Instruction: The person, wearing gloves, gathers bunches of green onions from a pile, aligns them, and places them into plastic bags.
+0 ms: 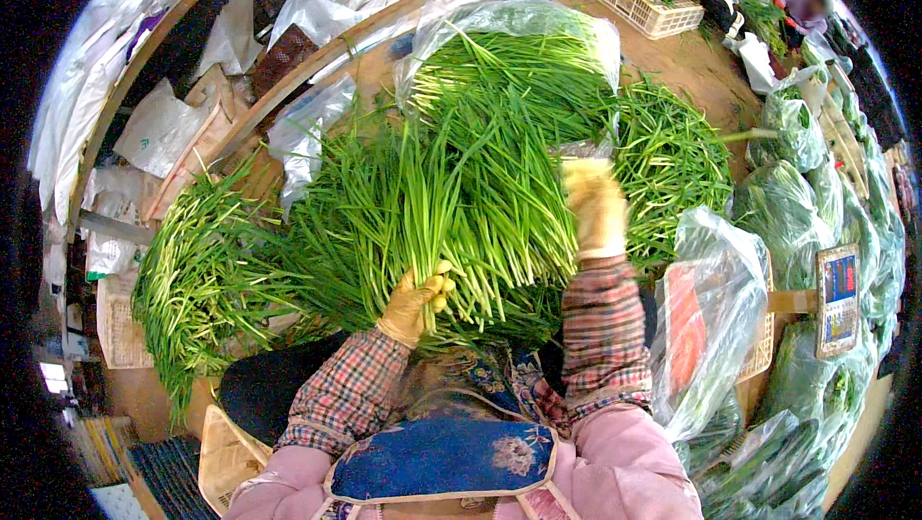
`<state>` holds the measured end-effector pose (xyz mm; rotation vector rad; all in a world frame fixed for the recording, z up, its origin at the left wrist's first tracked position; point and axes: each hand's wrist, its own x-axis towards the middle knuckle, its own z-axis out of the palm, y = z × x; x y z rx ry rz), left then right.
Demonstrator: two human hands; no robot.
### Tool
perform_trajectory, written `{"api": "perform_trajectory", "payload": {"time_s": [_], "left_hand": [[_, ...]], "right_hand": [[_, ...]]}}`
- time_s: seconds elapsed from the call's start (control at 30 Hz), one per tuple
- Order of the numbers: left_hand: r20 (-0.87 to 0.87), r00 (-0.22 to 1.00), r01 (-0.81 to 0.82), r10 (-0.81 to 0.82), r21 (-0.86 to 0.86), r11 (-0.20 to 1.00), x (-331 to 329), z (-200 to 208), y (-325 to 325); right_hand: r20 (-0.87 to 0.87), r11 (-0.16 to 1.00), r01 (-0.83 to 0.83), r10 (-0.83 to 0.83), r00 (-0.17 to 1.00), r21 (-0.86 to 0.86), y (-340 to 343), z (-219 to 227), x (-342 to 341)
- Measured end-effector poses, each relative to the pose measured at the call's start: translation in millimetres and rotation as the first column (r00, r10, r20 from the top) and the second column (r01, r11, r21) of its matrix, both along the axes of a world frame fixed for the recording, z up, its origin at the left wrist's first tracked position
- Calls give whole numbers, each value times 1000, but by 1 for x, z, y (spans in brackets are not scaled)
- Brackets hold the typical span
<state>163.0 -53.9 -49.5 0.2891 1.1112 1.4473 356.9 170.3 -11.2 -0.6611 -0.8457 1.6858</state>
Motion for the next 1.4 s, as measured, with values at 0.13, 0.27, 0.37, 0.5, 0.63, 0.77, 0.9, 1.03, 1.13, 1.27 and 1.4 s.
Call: {"api": "perform_trajectory", "payload": {"time_s": [0.13,0.27,0.37,0.5,0.63,0.77,0.9,1.03,1.13,1.27,1.4], "left_hand": [[-382,921,79,-77,-10,997,7,5,-2],[-190,981,-59,46,-68,996,14,15,-3],[116,991,-73,64,76,994,-4,6,-8],[126,983,-129,132,-33,991,3,10,-5],[146,982,-119,119,-14,993,-2,6,-9],[-35,991,-132,127,-184,974,0,-3,-8],[54,979,-184,196,-173,968,-1,-9,-9],[76,980,-167,183,-175,970,2,-5,-7],[3,995,-95,97,-168,981,-4,-7,-9],[-64,991,-122,114,-145,982,0,-4,-7],[-100,987,-134,127,-67,989,2,3,-7]], "right_hand": [[630,780,-592,567,531,-204,-84,8,-67],[409,786,-563,615,674,-254,-106,-11,-86],[368,765,-550,644,671,-336,-102,-17,-85],[397,757,-500,650,649,-422,-97,-39,-77],[425,755,-483,652,628,-443,-100,-39,-82],[418,805,-492,593,689,-330,-111,-32,-88],[482,742,-495,670,564,-452,-99,-39,-81],[500,737,-520,676,542,-432,-96,-42,-78],[378,712,-560,700,606,-423,-98,-39,-77],[391,685,-553,727,565,-475,-96,-47,-71],[289,601,-624,794,534,-500,-99,-39,-72]]}}
